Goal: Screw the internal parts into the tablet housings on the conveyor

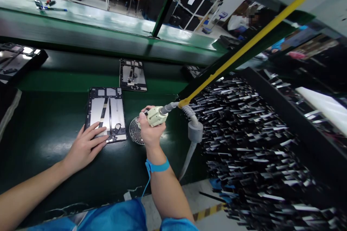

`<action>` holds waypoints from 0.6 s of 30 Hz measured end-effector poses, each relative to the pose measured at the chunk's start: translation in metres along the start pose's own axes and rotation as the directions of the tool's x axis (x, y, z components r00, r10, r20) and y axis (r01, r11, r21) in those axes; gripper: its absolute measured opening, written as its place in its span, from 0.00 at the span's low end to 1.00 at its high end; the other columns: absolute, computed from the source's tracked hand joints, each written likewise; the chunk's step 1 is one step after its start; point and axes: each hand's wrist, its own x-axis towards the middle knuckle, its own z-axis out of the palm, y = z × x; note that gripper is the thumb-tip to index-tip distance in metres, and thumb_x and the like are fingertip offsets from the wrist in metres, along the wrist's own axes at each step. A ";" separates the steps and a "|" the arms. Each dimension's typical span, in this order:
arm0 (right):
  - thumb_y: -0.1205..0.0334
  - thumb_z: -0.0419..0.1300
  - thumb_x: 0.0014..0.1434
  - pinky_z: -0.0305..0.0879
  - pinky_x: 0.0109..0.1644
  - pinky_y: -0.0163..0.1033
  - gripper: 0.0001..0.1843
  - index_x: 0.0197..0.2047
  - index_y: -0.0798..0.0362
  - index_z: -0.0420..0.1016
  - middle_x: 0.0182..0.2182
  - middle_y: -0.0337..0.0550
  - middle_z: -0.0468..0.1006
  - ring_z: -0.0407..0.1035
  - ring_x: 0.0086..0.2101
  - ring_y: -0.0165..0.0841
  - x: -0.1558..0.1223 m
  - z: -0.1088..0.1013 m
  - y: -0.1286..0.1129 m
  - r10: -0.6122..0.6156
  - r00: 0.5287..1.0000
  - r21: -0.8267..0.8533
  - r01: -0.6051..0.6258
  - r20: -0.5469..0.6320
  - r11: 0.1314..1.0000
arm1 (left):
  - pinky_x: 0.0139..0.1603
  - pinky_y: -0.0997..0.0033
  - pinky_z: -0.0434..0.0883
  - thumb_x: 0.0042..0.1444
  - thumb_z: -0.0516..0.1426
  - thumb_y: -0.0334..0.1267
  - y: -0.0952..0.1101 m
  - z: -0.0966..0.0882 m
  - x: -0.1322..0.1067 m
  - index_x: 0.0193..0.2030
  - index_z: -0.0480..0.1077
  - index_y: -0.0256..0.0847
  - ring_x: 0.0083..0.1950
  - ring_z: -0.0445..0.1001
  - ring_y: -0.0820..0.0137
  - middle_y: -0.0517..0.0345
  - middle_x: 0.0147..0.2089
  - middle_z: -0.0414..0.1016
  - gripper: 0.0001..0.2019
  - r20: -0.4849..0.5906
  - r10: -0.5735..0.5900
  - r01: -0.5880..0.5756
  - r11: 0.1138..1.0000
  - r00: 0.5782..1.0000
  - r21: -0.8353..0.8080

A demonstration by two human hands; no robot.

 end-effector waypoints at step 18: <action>0.59 0.67 0.58 0.71 0.28 0.36 0.10 0.40 0.53 0.74 0.26 0.35 0.76 0.69 0.20 0.27 0.002 0.001 0.000 0.008 1.000 -0.014 -0.008 -0.004 1.000 | 0.68 0.26 0.60 0.70 0.55 0.36 0.001 0.000 0.001 0.55 0.78 0.49 0.73 0.64 0.48 0.51 0.64 0.76 0.13 -0.011 -0.005 0.005 1.000 1.000 -0.007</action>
